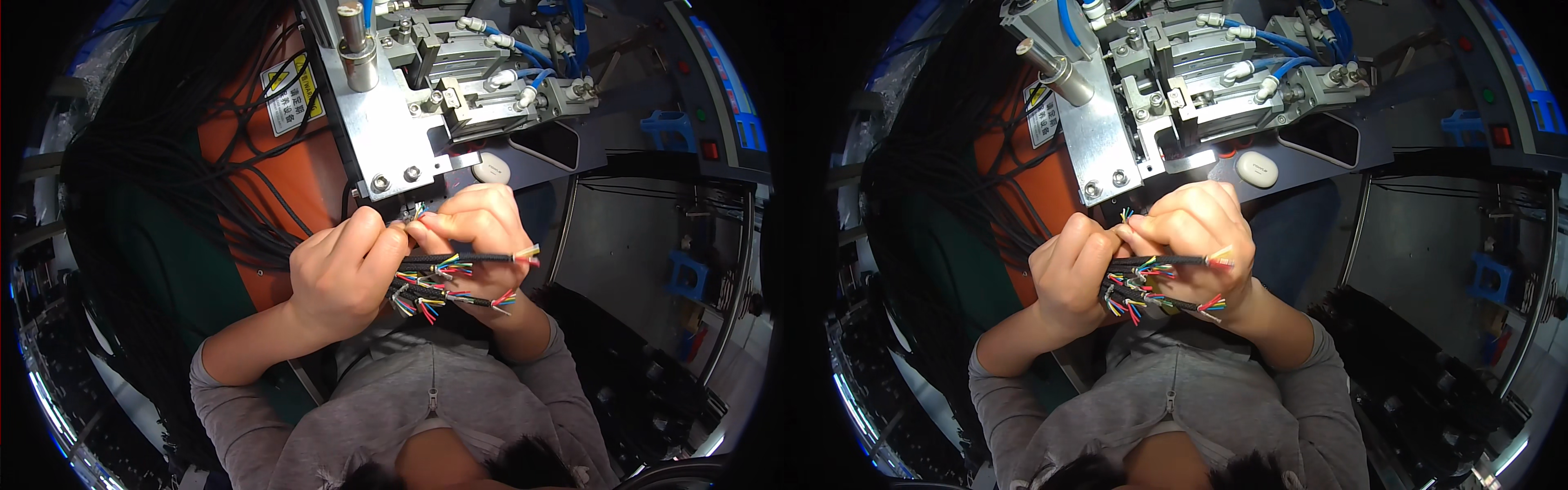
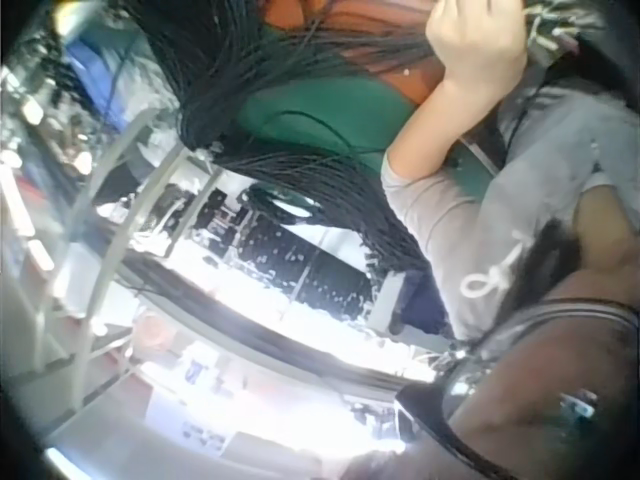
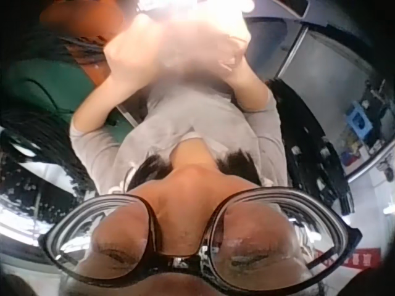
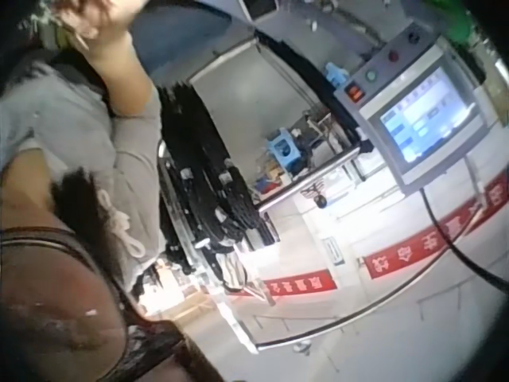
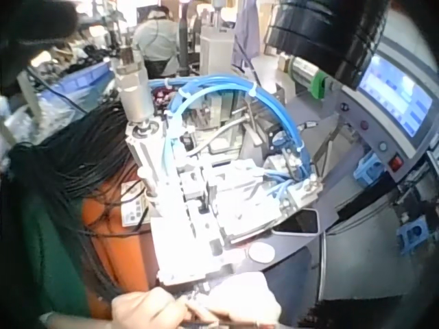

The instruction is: The person assembles wire harnesses by hand in a factory setting. They repeatedly pick up bundles of black cables, separate the multicolored internal wires, and insert them into a metal fixture on a machine. The process involves precise manual manipulation of the wires to fit them into the device.

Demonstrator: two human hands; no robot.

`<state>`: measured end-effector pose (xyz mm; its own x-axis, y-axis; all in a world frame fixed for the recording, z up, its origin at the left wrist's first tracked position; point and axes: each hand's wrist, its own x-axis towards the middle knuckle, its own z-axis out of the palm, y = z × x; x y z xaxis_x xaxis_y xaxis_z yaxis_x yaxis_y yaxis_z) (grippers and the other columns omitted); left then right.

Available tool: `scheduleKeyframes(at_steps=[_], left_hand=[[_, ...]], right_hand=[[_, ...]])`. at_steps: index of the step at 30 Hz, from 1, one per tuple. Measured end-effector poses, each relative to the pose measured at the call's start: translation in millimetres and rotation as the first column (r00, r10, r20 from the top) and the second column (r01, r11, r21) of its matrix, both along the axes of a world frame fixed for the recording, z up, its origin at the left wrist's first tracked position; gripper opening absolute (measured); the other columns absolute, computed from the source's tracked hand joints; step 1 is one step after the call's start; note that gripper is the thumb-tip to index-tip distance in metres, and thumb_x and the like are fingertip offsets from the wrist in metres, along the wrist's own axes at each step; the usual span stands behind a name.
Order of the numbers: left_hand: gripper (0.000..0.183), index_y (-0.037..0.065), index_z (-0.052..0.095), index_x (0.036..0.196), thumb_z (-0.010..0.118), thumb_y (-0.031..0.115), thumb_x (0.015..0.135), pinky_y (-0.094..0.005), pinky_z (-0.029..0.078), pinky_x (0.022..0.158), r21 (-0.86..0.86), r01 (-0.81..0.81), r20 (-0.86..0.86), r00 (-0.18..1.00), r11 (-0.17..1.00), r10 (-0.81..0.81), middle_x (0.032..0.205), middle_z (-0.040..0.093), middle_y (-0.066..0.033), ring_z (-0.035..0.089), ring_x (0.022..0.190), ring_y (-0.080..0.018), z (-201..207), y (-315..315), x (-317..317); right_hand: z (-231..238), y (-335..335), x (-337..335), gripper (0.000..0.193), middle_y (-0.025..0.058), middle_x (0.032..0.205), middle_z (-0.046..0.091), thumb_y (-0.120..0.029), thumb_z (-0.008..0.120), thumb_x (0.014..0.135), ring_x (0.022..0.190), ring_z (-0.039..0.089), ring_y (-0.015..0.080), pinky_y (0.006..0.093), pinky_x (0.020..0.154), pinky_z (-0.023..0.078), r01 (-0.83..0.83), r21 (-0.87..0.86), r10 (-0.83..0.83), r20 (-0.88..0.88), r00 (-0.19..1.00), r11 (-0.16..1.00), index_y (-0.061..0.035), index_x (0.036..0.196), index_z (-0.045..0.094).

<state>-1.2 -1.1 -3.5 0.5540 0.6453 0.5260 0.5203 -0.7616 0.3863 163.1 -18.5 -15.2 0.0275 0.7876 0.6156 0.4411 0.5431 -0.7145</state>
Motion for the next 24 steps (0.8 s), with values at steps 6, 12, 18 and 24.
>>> scheduleKeyframes(at_steps=[6,12,18,24], left_hand=[[0.01,0.005,0.059,0.078,0.067,0.005,0.071,-0.0241,0.035,0.042,0.177,-0.025,-0.103,0.994,0.984,0.044,0.066,0.041,-0.0009,0.049,0.053,-0.0103,-2,0,4],[0.015,0.005,0.064,0.086,0.066,0.006,0.071,-0.0239,0.035,0.044,0.105,0.01,-0.046,0.999,0.994,-0.005,0.07,0.047,0.0002,0.048,0.054,-0.0092,-6,1,6],[0.032,0.003,0.069,0.098,0.068,0.008,0.067,-0.0249,0.04,0.046,0.098,0.039,-0.166,0.986,0.994,-0.023,0.076,0.058,-0.0025,0.056,0.058,-0.0123,-4,-9,2],[0.034,0.007,0.07,0.102,0.065,0.007,0.068,-0.0245,0.033,0.043,0.112,0.003,-0.304,0.952,0.994,0.032,0.068,0.045,0.0011,0.045,0.054,-0.0096,-9,-8,7]], right_hand=[[16,2,22,0.016,0.0056,0.074,0.06,-0.007,0.076,0.071,0.07,0.057,0.0222,0.0321,0.065,0.043,-0.141,-0.25,0.156,0.041,0.987,0.958,-0.0046,0.077,0.061],[10,2,31,0.013,0.0067,0.077,0.057,-0.007,0.07,0.079,0.074,0.055,0.017,0.0286,0.069,0.043,-0.314,-0.519,0.207,-0.254,0.945,0.795,-0.0004,0.08,0.058],[-16,-1,38,0.009,0.0083,0.08,0.062,-0.004,0.069,0.079,0.075,0.058,0.0147,0.0268,0.068,0.045,-0.264,-0.48,0.159,-0.247,0.956,0.837,0.002,0.081,0.063],[-24,2,25,0.006,0.0119,0.076,0.062,-0.001,0.068,0.076,0.069,0.06,0.0236,0.032,0.063,0.047,-0.05,-0.396,0.07,0.037,0.997,0.917,0.0029,0.079,0.064]])
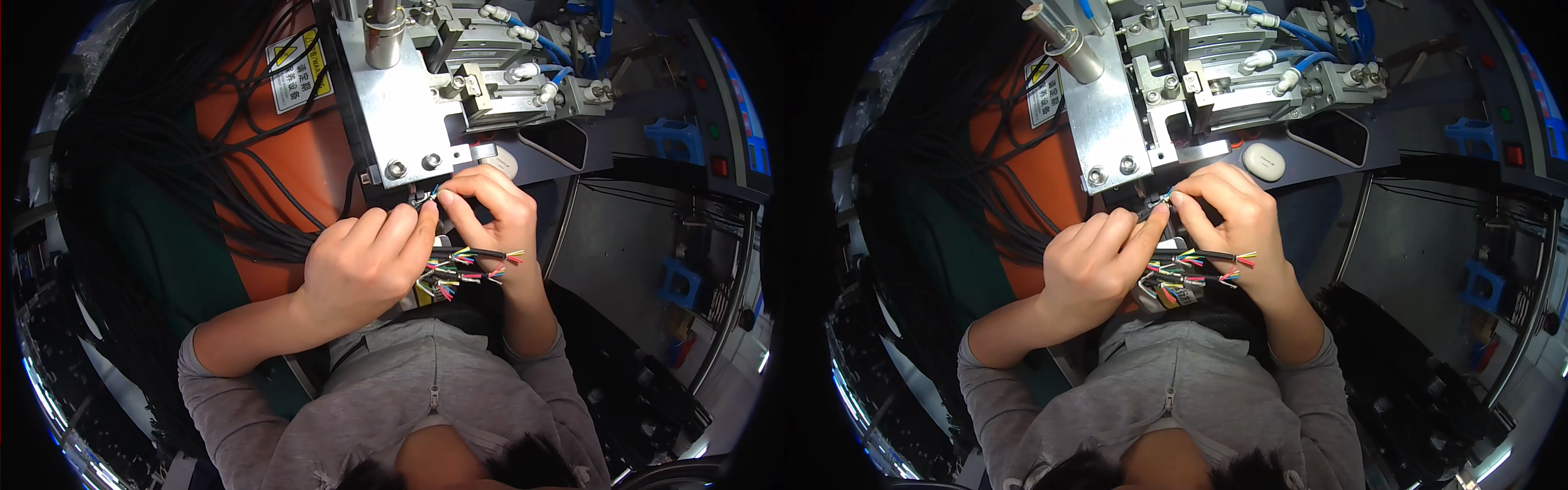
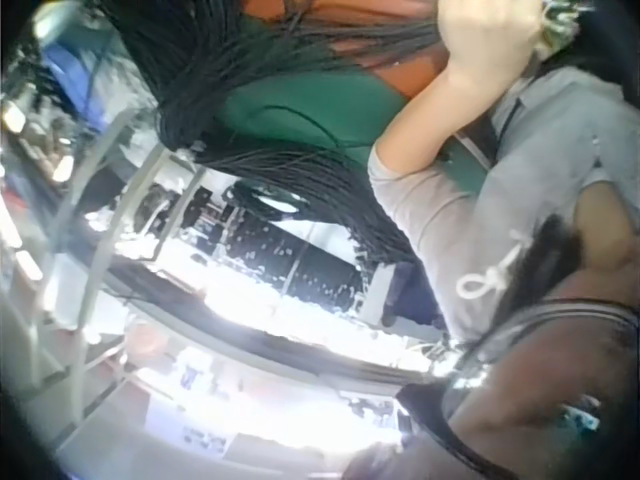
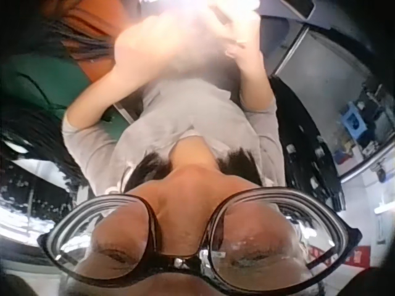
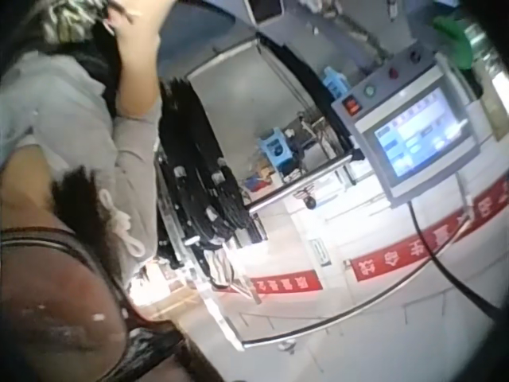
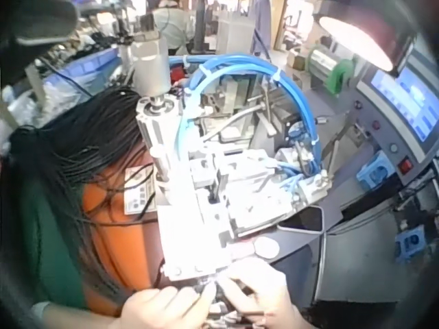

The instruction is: The person assembles wire harnesses by hand in a factory setting. They repeatedly pick up bundles of black cables, separate the multicolored internal wires, and insert them into a metal fixture on a machine. The process involves precise manual manipulation of the wires to fit them into the device.

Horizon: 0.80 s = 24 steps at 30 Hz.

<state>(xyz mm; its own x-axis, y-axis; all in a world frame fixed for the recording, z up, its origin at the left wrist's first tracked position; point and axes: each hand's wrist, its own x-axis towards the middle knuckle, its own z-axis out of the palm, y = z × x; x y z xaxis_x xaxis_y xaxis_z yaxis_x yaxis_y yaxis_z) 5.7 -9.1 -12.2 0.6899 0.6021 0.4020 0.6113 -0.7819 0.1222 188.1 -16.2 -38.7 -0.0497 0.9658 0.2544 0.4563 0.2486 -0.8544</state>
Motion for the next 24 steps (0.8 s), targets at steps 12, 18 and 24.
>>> scheduleKeyframes(at_steps=[12,18,24], left_hand=[[0.022,0.002,0.066,0.092,0.062,0.01,0.072,-0.0224,0.035,0.045,0.023,-0.009,-0.006,1.0,1.0,0.009,0.071,0.047,0.0014,0.048,0.056,-0.0081,-3,3,1],[0.022,0.002,0.066,0.091,0.063,0.008,0.071,-0.0242,0.037,0.045,0.006,0.022,0.09,0.996,1.0,-0.022,0.07,0.048,0.0001,0.052,0.057,-0.0097,-7,8,0],[0.031,0.006,0.069,0.098,0.063,0.01,0.068,-0.0264,0.042,0.048,-0.036,-0.013,0.091,0.996,0.999,0.017,0.079,0.057,-0.0016,0.055,0.058,-0.013,-6,8,0]], right_hand=[[-16,-1,-10,0.005,0.0096,0.069,0.056,0.001,0.063,0.074,0.062,0.056,0.0206,0.0296,0.058,0.044,0.09,0.022,-0.089,-0.066,0.994,0.996,0.001,0.073,0.058],[-30,-2,-8,0.01,0.0032,0.066,0.058,-0.005,0.058,0.083,0.061,0.051,0.0049,0.0228,0.055,0.04,-0.016,-0.43,-0.204,-0.459,0.865,0.903,0.0028,0.077,0.059],[-15,0,-8,0.013,0.0141,0.077,0.065,-0.004,0.071,0.074,0.069,0.064,0.0237,0.0309,0.063,0.049,0.068,0.003,-0.067,-0.042,0.997,0.998,0.0035,0.083,0.065]])
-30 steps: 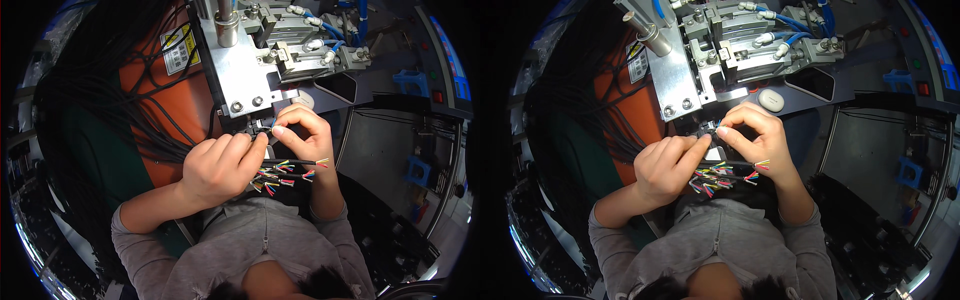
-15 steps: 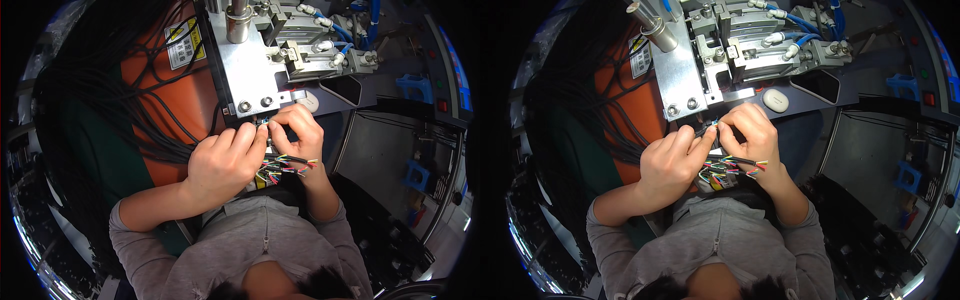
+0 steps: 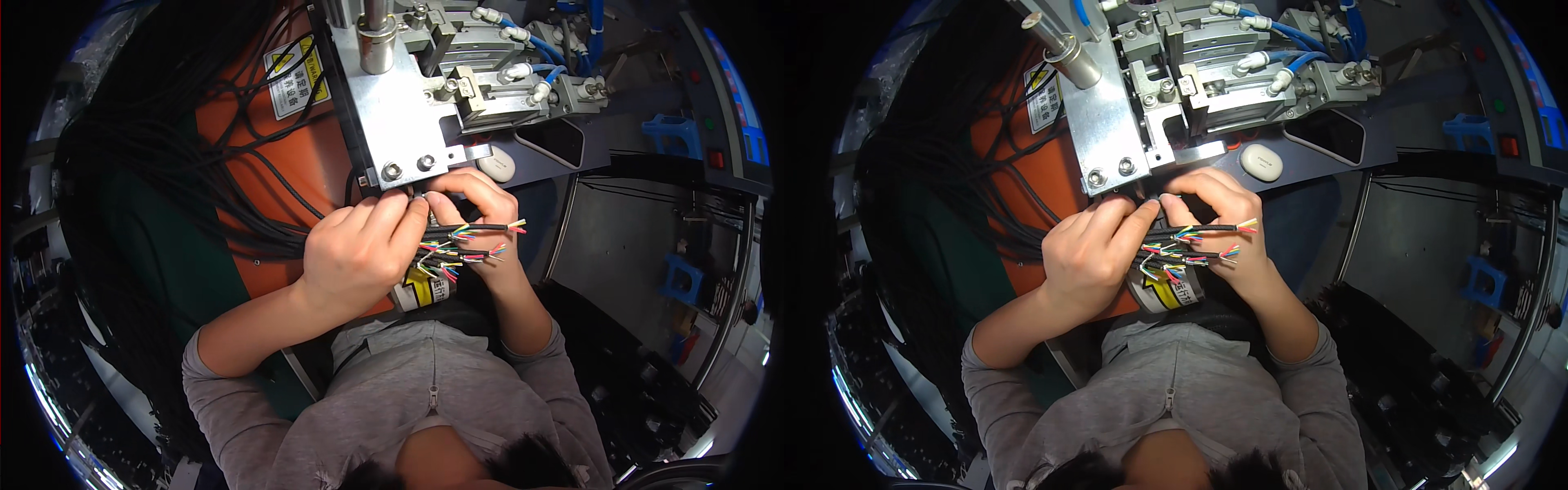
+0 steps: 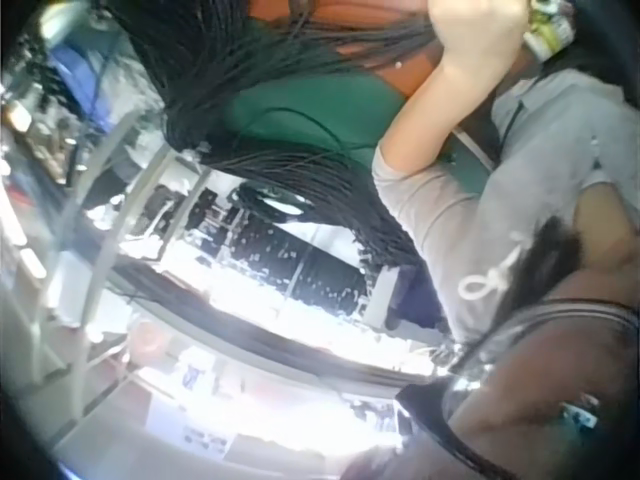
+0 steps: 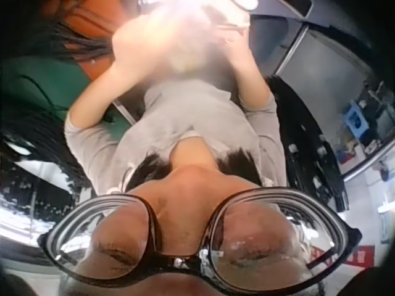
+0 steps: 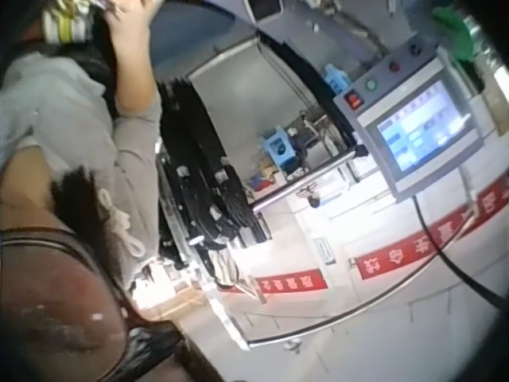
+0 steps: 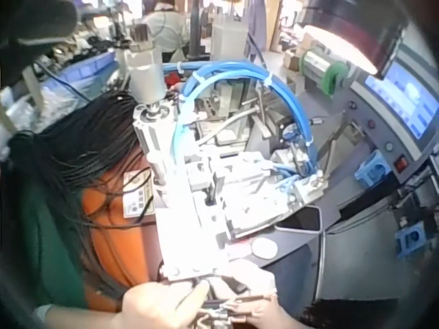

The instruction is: The person assembles wire harnesses by hand in a factory setting. They repeatedly pick up bundles of black cables, separate the multicolored internal wires, and insert them into a metal fixture on a machine. The process involves precise manual manipulation of the wires to fit them into the device.

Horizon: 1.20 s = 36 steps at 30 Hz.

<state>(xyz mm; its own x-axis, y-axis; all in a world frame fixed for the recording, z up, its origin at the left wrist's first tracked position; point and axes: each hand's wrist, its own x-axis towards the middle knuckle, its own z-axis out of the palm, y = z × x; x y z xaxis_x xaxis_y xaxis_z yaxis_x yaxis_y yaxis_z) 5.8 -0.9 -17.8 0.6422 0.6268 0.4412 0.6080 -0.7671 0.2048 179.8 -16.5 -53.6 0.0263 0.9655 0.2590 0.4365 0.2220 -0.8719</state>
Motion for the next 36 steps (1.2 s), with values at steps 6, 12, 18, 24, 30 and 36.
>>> scheduleKeyframes(at_steps=[6,12,18,24,30,36], left_hand=[[0.035,0.011,0.07,0.102,0.063,0.012,0.068,-0.0263,0.044,0.05,-0.015,-0.046,-0.033,0.998,0.999,0.045,0.089,0.061,-0.0016,0.057,0.058,-0.0132,3,-3,0],[0.025,0.009,0.069,0.098,0.065,0.008,0.073,-0.024,0.041,0.049,0.017,-0.043,-0.116,0.992,0.999,0.045,0.085,0.059,-0.0001,0.056,0.062,-0.0099,11,-3,-1],[0.032,0.013,0.07,0.102,0.064,0.005,0.072,-0.0256,0.042,0.049,-0.052,-0.068,-0.153,0.986,0.996,0.059,0.08,0.057,0.0003,0.054,0.056,-0.011,16,-6,-3],[0.016,0.005,0.067,0.088,0.065,0.006,0.071,-0.0228,0.039,0.05,0.012,-0.08,-0.221,0.972,0.997,0.081,0.072,0.049,0.0005,0.053,0.06,-0.0089,14,-14,-5],[0.02,0.005,0.066,0.089,0.065,0.006,0.069,-0.0235,0.039,0.049,-0.036,-0.082,-0.142,0.987,0.996,0.076,0.07,0.046,0.0003,0.052,0.058,-0.0095,13,-8,-8],[0.026,0.007,0.069,0.1,0.069,0.02,0.079,-0.0254,0.038,0.05,0.051,0.026,0.055,0.998,0.998,-0.029,0.075,0.052,0.0016,0.049,0.059,-0.0095,28,-3,-7]], right_hand=[[14,-3,-1,0.013,0.0147,0.079,0.066,-0.004,0.071,0.077,0.07,0.065,0.0202,0.0276,0.061,0.049,0.042,-0.266,-0.071,-0.1,0.992,0.963,0.0046,0.086,0.066],[4,3,2,0.01,0.0132,0.08,0.067,0.0,0.07,0.074,0.072,0.065,0.0238,0.0309,0.065,0.05,-0.038,0.071,0.043,-0.067,0.997,0.997,0.0036,0.082,0.066],[1,5,-4,0.011,0.0117,0.077,0.063,0.002,0.068,0.068,0.069,0.062,0.0265,0.0338,0.065,0.049,0.022,0.238,-0.039,0.066,0.997,0.971,0.0011,0.077,0.061],[-3,-2,5,0.009,0.0048,0.078,0.062,0.002,0.067,0.075,0.071,0.06,0.0102,0.0255,0.065,0.048,0.011,-0.271,-0.097,-0.304,0.948,0.962,0.0002,0.081,0.061],[5,-18,46,0.027,0.0102,0.089,0.063,0.006,0.075,0.071,0.081,0.06,0.0158,0.0253,0.075,0.047,-0.392,0.076,0.34,-0.664,0.666,0.917,0.0022,0.096,0.065],[4,-15,42,0.014,0.0103,0.087,0.064,0.007,0.07,0.075,0.078,0.059,0.0143,0.0245,0.071,0.047,-0.105,-0.04,0.042,-0.733,0.679,0.994,0.0036,0.088,0.067]])
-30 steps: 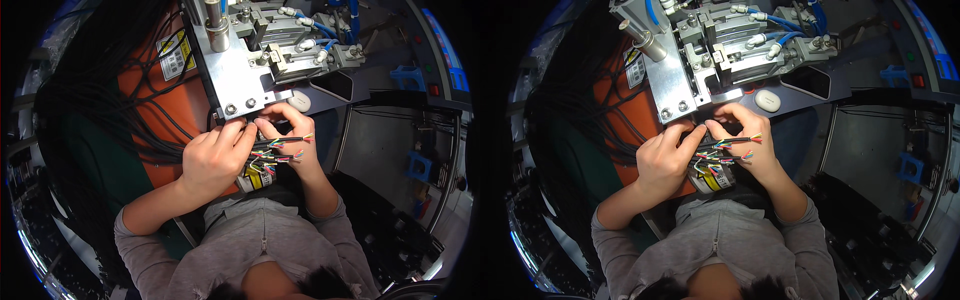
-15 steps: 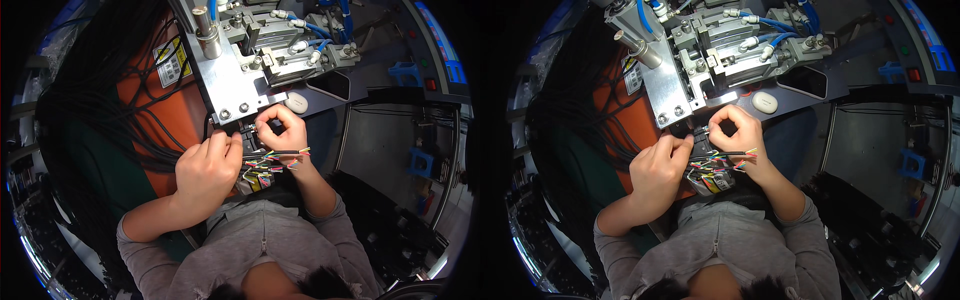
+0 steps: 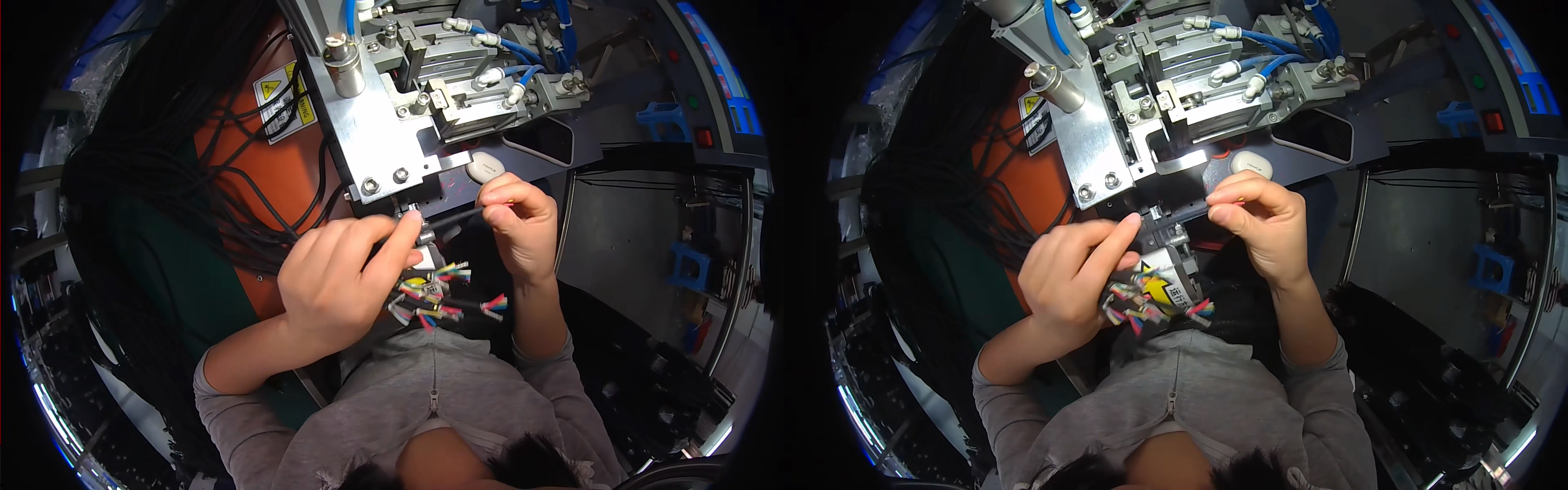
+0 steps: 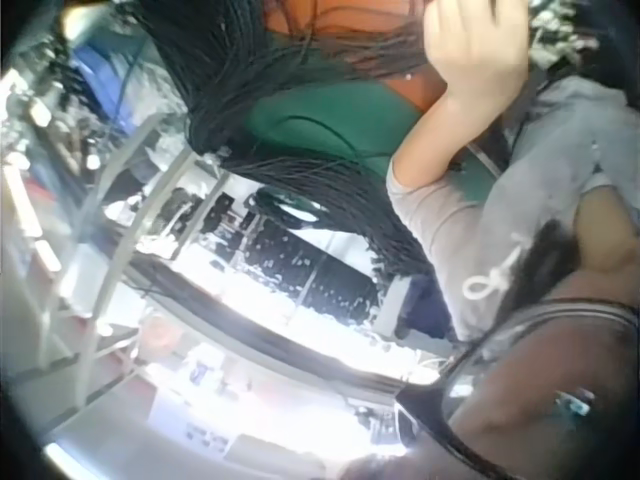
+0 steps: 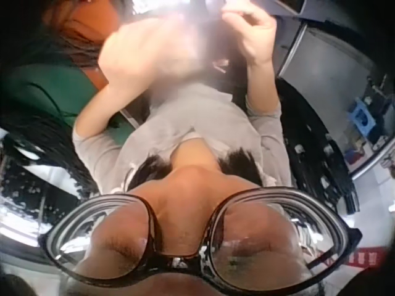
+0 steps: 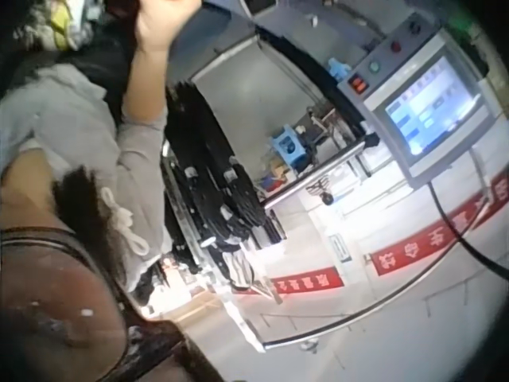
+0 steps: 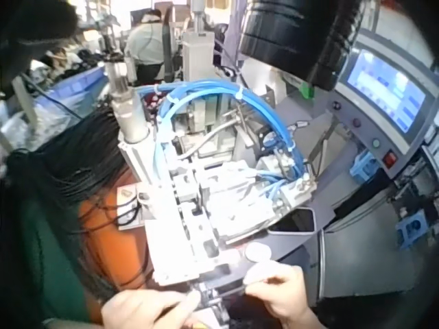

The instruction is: The person assembles wire harnesses by hand in a factory setting. They repeatedly pick up bundles of black cables, separate the multicolored internal wires, and insert them into a metal fixture on a machine. The process involves precise manual manipulation of the wires to fit them into the device.

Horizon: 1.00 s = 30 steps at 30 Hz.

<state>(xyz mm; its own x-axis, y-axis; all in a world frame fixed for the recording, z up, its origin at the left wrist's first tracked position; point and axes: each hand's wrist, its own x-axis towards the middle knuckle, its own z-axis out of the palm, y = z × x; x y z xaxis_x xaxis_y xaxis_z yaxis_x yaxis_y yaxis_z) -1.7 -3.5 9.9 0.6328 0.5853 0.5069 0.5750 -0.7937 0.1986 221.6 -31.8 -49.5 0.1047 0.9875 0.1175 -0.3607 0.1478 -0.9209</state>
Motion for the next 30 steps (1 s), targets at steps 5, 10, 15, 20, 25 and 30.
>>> scheduleKeyframes(at_steps=[5,10,15,20,25,30], left_hand=[[0.028,0.002,0.067,0.102,0.07,0.012,0.075,-0.0253,0.044,0.049,-0.184,0.11,0.171,0.982,0.977,-0.078,0.084,0.062,-0.003,0.059,0.063,-0.0127,-6,-3,-1],[0.019,-0.001,0.064,0.093,0.069,0.006,0.076,-0.0283,0.045,0.047,-0.282,0.139,0.248,0.966,0.949,-0.068,0.075,0.061,-0.006,0.06,0.057,-0.0174,-2,0,-1],[0.016,0.0,0.062,0.087,0.07,0.005,0.073,-0.0286,0.044,0.046,-0.244,0.139,0.348,0.936,0.96,-0.047,0.071,0.059,-0.0071,0.059,0.055,-0.0188,-6,2,2],[0.014,0.0,0.061,0.084,0.07,0.003,0.073,-0.0281,0.042,0.044,-0.178,0.131,0.382,0.922,0.975,-0.054,0.068,0.054,-0.0063,0.056,0.053,-0.0175,-11,2,3],[0.014,0.001,0.061,0.082,0.07,0.003,0.072,-0.0271,0.037,0.041,-0.12,0.12,0.315,0.946,0.985,-0.077,0.065,0.046,-0.0037,0.051,0.05,-0.0142,-14,1,3],[0.014,0.002,0.061,0.082,0.069,0.005,0.071,-0.0257,0.034,0.04,-0.076,0.075,0.26,0.964,0.994,-0.053,0.065,0.043,-0.0022,0.048,0.05,-0.0117,-16,-1,4]], right_hand=[[23,3,-23,0.015,0.009,0.086,0.066,0.004,0.073,0.075,0.078,0.062,0.0133,0.0234,0.07,0.048,-0.126,-0.023,0.127,0.342,0.931,0.992,0.0034,0.09,0.069],[27,2,-52,0.025,0.0124,0.089,0.067,0.007,0.074,0.073,0.077,0.066,0.0147,0.0241,0.069,0.052,0.052,0.094,-0.057,0.049,0.997,0.994,0.0039,0.095,0.064],[23,6,-56,0.025,0.0126,0.09,0.067,0.005,0.075,0.073,0.083,0.065,0.0182,0.0281,0.072,0.052,0.072,0.239,-0.126,0.221,0.967,0.968,0.0037,0.095,0.066],[23,6,-50,0.013,0.0109,0.087,0.067,-0.004,0.073,0.078,0.079,0.063,0.0173,0.0271,0.07,0.05,-0.055,0.272,-0.052,0.371,0.927,0.961,0.0028,0.089,0.069],[33,7,-45,0.009,0.0119,0.088,0.066,0.002,0.07,0.08,0.08,0.063,0.0145,0.0261,0.069,0.051,-0.147,-0.073,0.15,0.041,0.988,0.986,0.005,0.087,0.068],[38,1,-53,0.01,0.0113,0.083,0.065,0.004,0.073,0.076,0.071,0.064,0.0148,0.0257,0.064,0.05,-0.038,-0.097,0.042,0.041,0.998,0.995,0.0046,0.081,0.065]])
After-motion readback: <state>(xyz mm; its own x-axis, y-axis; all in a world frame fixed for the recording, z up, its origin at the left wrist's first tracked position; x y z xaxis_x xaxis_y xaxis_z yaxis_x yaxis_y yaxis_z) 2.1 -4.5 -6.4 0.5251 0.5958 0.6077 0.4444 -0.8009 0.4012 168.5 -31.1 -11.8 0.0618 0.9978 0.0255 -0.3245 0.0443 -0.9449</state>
